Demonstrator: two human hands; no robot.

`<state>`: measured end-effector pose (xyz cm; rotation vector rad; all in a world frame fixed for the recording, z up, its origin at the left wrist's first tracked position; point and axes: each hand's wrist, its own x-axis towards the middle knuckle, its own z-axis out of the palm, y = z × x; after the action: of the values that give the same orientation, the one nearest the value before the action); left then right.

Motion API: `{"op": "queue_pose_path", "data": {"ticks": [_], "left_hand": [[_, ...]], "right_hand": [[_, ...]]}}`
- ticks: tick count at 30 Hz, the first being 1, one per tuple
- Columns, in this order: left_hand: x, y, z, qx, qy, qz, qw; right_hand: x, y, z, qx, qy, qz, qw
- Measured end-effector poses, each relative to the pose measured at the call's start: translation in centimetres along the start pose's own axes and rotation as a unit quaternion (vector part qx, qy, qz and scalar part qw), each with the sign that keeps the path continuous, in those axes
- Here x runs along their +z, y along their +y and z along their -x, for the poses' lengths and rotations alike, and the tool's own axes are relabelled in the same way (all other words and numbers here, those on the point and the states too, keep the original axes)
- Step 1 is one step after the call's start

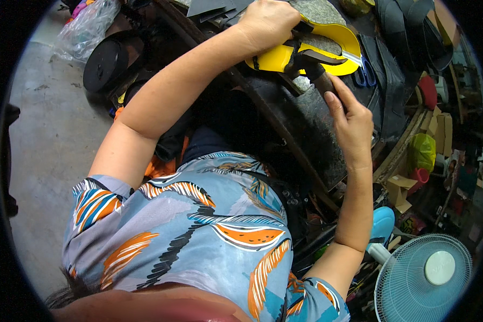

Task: The person assembles a black shoe by hand, repeatedly fitting and adjusting a black upper piece onto a yellow insole. They use a small hammer to tap the edges into place and frequently flip the shoe to check alignment.

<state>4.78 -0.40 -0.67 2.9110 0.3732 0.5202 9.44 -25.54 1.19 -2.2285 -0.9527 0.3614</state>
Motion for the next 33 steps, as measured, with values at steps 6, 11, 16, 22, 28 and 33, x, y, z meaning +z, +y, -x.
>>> {"op": "queue_pose_path", "data": {"ticks": [6, 11, 16, 22, 28, 33], "left_hand": [[0.2, 0.8, -0.2, -0.007, -0.005, -0.015, 1.000], [0.3, -0.5, -0.9, 0.004, -0.005, 0.003, 1.000], [0.8, -0.3, -0.2, 0.004, 0.017, -0.001, 1.000], [1.0, -0.9, -0.1, 0.003, 0.027, 0.009, 1.000], [1.0, -0.9, 0.2, 0.027, 0.050, 0.004, 0.998], [0.6, -1.0, 0.2, 0.043, 0.039, -0.017, 0.998]], "right_hand": [[-1.4, -0.7, -0.7, -0.178, 0.201, -0.149, 0.952], [2.0, -0.3, -2.4, -0.068, 0.105, 0.090, 0.988], [-0.5, -1.2, -1.3, -0.112, 0.138, -0.032, 0.984], [2.2, -0.8, -0.7, -0.073, 0.089, 0.089, 0.989], [-0.5, -1.0, 0.7, -0.151, 0.128, -0.011, 0.980], [1.1, 0.2, 0.7, -0.035, 0.030, 0.097, 0.994]]}}
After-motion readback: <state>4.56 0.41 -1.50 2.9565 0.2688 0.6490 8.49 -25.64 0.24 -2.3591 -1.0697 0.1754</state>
